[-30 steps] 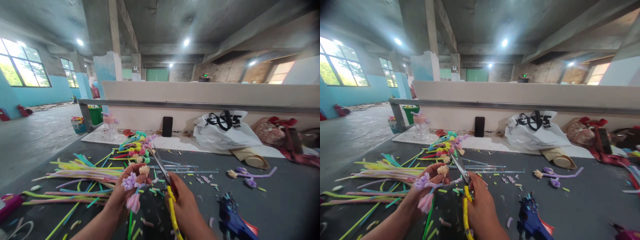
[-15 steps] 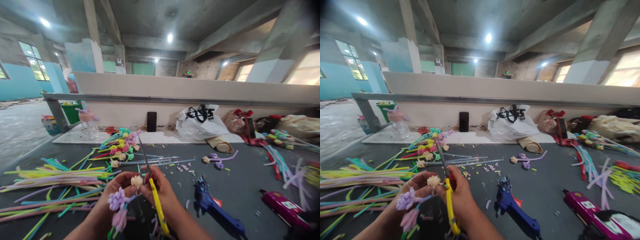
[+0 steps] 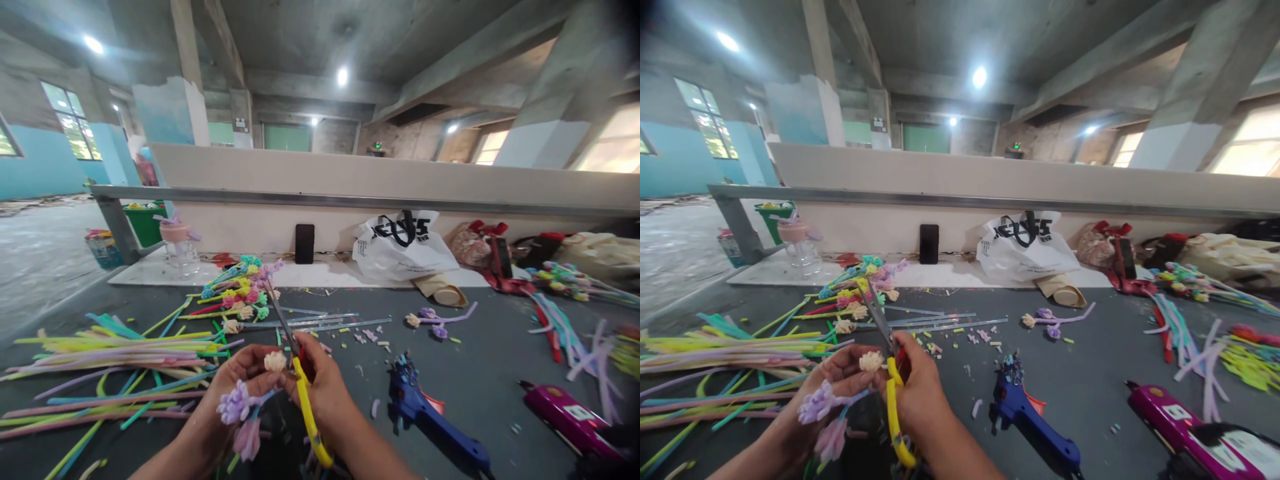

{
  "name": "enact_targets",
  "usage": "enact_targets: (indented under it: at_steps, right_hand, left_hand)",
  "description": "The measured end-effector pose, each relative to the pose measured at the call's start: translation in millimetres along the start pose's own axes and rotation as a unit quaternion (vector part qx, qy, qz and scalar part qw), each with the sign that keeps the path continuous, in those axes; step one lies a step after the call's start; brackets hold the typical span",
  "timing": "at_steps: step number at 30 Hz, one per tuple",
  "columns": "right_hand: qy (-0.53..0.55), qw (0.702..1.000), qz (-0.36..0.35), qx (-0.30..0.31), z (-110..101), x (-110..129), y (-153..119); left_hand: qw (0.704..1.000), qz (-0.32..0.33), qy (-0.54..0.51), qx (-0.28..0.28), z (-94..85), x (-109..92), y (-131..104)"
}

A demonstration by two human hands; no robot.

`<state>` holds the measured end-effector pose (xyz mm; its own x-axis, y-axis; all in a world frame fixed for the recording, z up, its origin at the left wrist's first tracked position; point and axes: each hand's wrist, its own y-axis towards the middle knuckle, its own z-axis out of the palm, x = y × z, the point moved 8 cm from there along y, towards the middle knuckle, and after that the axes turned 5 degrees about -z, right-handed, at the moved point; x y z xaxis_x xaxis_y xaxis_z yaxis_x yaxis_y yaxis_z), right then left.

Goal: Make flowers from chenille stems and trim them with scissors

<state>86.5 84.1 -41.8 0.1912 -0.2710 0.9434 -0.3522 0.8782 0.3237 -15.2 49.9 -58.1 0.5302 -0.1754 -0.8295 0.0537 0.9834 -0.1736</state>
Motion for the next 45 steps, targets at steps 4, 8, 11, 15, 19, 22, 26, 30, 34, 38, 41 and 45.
enact_targets:
  at_steps: [4,8,11,15,19,22,26,30,34,38,41,45]
  right_hand:
    - [-0.003,1.000,-0.017,0.024,2.5,-0.5,1.1]
    - [-0.120,0.990,-0.067,0.022,-3.7,10.9,1.2]
    - [-0.298,0.949,-0.101,0.033,-6.5,17.0,-1.3]
    - [-0.395,0.908,-0.122,0.074,-2.7,16.4,-3.5]
    - [-0.439,0.889,-0.109,0.071,-0.7,19.2,-3.8]
    - [-0.461,0.880,-0.096,0.059,1.0,22.0,-4.5]
    - [-0.469,0.876,-0.092,0.061,3.7,23.4,-5.0]
    - [-0.470,0.875,-0.091,0.071,5.5,25.7,-5.7]
    - [-0.475,0.873,-0.088,0.071,5.0,26.9,-6.2]
    - [-0.471,0.873,-0.105,0.074,4.8,29.1,-5.2]
    - [-0.472,0.872,-0.108,0.074,4.7,29.6,-4.5]
    - [-0.477,0.870,-0.095,0.076,6.3,26.9,-6.0]
  left_hand:
    - [0.999,0.030,-0.003,-0.019,-4.0,-5.3,1.7]
    - [0.996,0.054,0.006,-0.070,-14.0,-17.9,0.2]
    - [0.988,0.113,0.010,-0.104,-23.0,-37.6,-2.0]
    - [0.976,0.173,0.030,-0.131,-33.1,-58.7,-2.0]
    - [0.966,0.199,0.041,-0.162,-36.7,-68.2,-5.6]
    - [0.967,0.195,0.028,-0.159,-32.0,-68.2,-8.7]
    - [0.973,0.184,-0.001,-0.141,-27.3,-65.7,-9.9]
    - [0.977,0.177,-0.018,-0.114,-23.8,-63.6,-8.0]
    - [0.982,0.157,-0.042,-0.100,-20.6,-60.6,-7.4]
    - [0.982,0.154,-0.045,-0.096,-20.2,-59.3,-7.9]
    - [0.982,0.156,-0.048,-0.092,-20.6,-57.4,-7.3]
    - [0.981,0.160,-0.045,-0.098,-20.9,-55.2,-6.9]
